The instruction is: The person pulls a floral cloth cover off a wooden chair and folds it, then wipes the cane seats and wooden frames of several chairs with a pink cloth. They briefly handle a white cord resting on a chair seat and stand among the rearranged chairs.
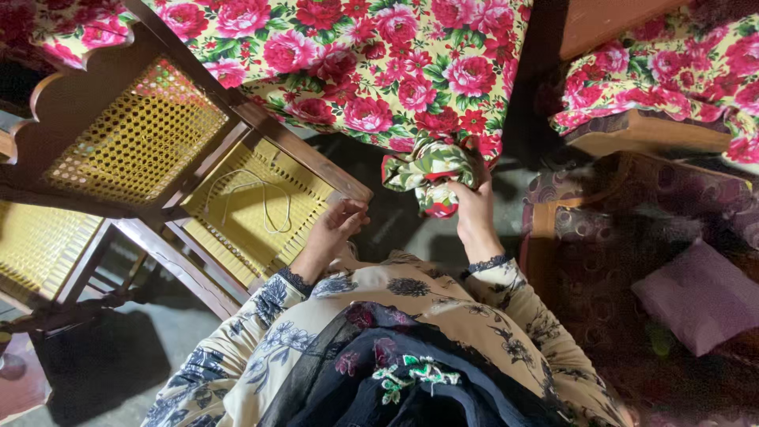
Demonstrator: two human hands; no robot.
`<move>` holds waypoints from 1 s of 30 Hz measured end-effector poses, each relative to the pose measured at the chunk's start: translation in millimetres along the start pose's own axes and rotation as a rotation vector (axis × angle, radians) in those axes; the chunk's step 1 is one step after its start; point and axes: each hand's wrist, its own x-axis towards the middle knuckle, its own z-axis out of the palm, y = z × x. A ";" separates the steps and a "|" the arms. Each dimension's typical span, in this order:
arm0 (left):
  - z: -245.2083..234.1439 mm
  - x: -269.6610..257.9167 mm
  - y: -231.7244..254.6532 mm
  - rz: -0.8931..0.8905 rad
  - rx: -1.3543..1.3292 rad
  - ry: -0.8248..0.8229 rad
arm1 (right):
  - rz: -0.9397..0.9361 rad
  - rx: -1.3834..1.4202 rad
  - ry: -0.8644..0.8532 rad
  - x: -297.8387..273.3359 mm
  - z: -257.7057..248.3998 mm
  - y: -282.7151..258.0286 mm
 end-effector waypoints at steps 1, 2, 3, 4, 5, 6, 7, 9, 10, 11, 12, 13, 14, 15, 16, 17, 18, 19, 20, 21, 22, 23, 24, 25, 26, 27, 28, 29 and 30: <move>-0.8 2.0 3.5 0.000 0.017 0.015 | 0.007 -0.003 0.019 14.5 -0.8 -2.6; -1.4 2.9 6.6 0.000 0.034 0.031 | 0.001 0.006 0.028 30.5 -2.0 -4.9; -2.7 2.1 9.1 0.001 0.050 0.052 | -0.003 0.016 0.031 48.3 -2.7 -6.0; -4.9 0.9 11.4 0.007 0.032 0.054 | -0.007 0.026 0.034 66.2 -4.0 -6.1; -7.3 0.2 13.5 0.016 0.010 0.061 | -0.022 0.053 0.042 86.6 -4.2 -4.9; -10.1 0.1 15.5 0.025 -0.011 0.068 | -0.036 0.080 0.049 106.9 -3.9 -1.6; -11.1 1.5 17.2 0.027 -0.049 0.097 | -0.053 0.102 0.055 128.6 -6.8 -0.7; -13.1 2.0 19.5 0.031 -0.127 0.161 | -0.166 -0.122 0.018 172.2 -9.3 3.7; -9.7 2.4 18.9 0.034 -0.135 0.182 | -0.224 -0.232 -0.004 190.9 -12.1 5.0; -8.9 2.2 19.8 0.042 -0.139 0.209 | -0.212 -0.204 -0.031 209.3 -11.9 6.8; -7.9 2.1 20.8 0.049 -0.142 0.236 | -0.199 -0.176 -0.059 226.6 -9.9 8.3; -4.1 4.6 21.0 0.066 -0.155 0.242 | -0.186 -0.154 -0.082 243.1 -10.1 5.7; 0.5 8.2 21.0 0.082 -0.167 0.248 | -0.206 -0.158 -0.115 256.6 -8.8 3.5; 7.0 9.5 19.7 0.096 -0.179 0.253 | -0.224 -0.163 -0.146 263.7 -7.3 3.5; 13.2 10.2 18.4 0.081 -0.156 0.295 | -0.241 -0.168 -0.176 269.4 -2.9 3.3; 18.6 12.2 17.8 0.063 -0.133 0.328 | -0.143 -0.177 -0.166 271.7 1.1 1.4; 23.8 13.9 17.3 0.045 -0.111 0.362 | -0.044 -0.189 -0.155 268.7 5.8 0.9; 28.3 15.1 17.0 0.064 -0.111 0.372 | 0.052 -0.200 -0.144 261.1 12.3 2.2; 32.5 15.6 16.9 0.083 -0.111 0.383 | 0.062 -0.221 -0.212 251.6 19.3 2.7; 36.1 15.7 17.0 0.102 -0.112 0.397 | 0.074 -0.243 -0.284 241.7 27.0 1.8; 39.3 15.5 17.2 0.108 -0.127 0.422 | 0.085 -0.265 -0.355 231.0 35.4 1.6; 43.5 14.2 17.0 0.114 -0.144 0.448 | 0.116 -0.278 -0.394 219.4 44.0 3.1; 48.0 12.3 16.4 0.120 -0.160 0.474 | 0.146 -0.291 -0.433 207.1 52.0 6.1; 52.7 9.8 15.4 0.109 -0.158 0.508 | 0.177 -0.304 -0.475 195.4 58.9 10.3; 57.0 6.6 14.4 0.097 -0.157 0.542 | 0.196 -0.308 -0.538 183.5 64.0 14.9; 60.9 2.1 13.9 0.085 -0.157 0.579 | 0.216 -0.313 -0.603 171.3 69.3 20.1; 64.6 -2.9 13.5 0.082 -0.189 0.602 | 0.237 -0.318 -0.667 160.4 74.0 25.4; 67.9 -8.9 12.7 0.079 -0.218 0.625 | 0.262 -0.334 -0.719 150.5 77.6 31.5; 71.5 -14.7 11.7 0.076 -0.248 0.647 | 0.288 -0.350 -0.770 141.6 80.5 37.7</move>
